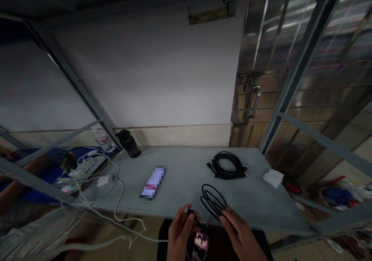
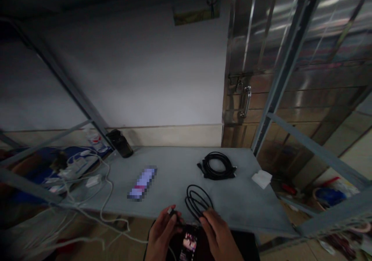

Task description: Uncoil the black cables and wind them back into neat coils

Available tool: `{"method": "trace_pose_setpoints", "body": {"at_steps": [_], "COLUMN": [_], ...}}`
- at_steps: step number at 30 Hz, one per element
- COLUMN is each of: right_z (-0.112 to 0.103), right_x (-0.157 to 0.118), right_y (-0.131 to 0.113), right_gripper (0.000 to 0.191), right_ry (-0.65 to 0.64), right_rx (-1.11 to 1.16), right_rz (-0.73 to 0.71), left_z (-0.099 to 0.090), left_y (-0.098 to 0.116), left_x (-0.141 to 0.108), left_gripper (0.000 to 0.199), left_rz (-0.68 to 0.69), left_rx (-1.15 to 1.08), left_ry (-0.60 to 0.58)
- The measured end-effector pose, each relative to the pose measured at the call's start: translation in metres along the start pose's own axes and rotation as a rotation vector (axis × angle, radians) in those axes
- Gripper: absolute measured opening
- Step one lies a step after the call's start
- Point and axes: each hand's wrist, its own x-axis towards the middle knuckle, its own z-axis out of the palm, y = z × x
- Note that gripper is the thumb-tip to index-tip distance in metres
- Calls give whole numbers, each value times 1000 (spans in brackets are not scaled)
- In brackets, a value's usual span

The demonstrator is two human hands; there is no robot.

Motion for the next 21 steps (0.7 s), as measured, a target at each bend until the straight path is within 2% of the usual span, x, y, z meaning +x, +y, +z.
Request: {"method": "trace_pose_setpoints", "body": {"at_steps": [3, 6, 10, 14, 17, 21], "right_z": [2, 8, 19, 25, 20, -3], "right_x": [-4, -4, 1, 9, 21, 45], "right_y": [5, 5, 8, 11, 8, -1], "right_gripper": [51, 46, 43, 37, 38, 49], "right_ry": [12, -26, -104, -174, -167, -119], "right_rx": [-17, -40, -69, -65, -57, -34], "right_rz": [1, 24, -36, -90, -73, -46], "left_z": [-1, 3, 9, 9, 6, 3], "left_y": [10, 13, 10, 3, 2, 11], "left_x": [9, 17, 21, 31, 51, 83], "left_gripper": [68, 69, 67, 68, 67, 67], "left_rz": [10, 25, 76, 105, 100, 156], "left_rx": [27, 76, 151, 199, 174, 199], "left_ry": [10, -37, -70, -53, -23, 58]}}
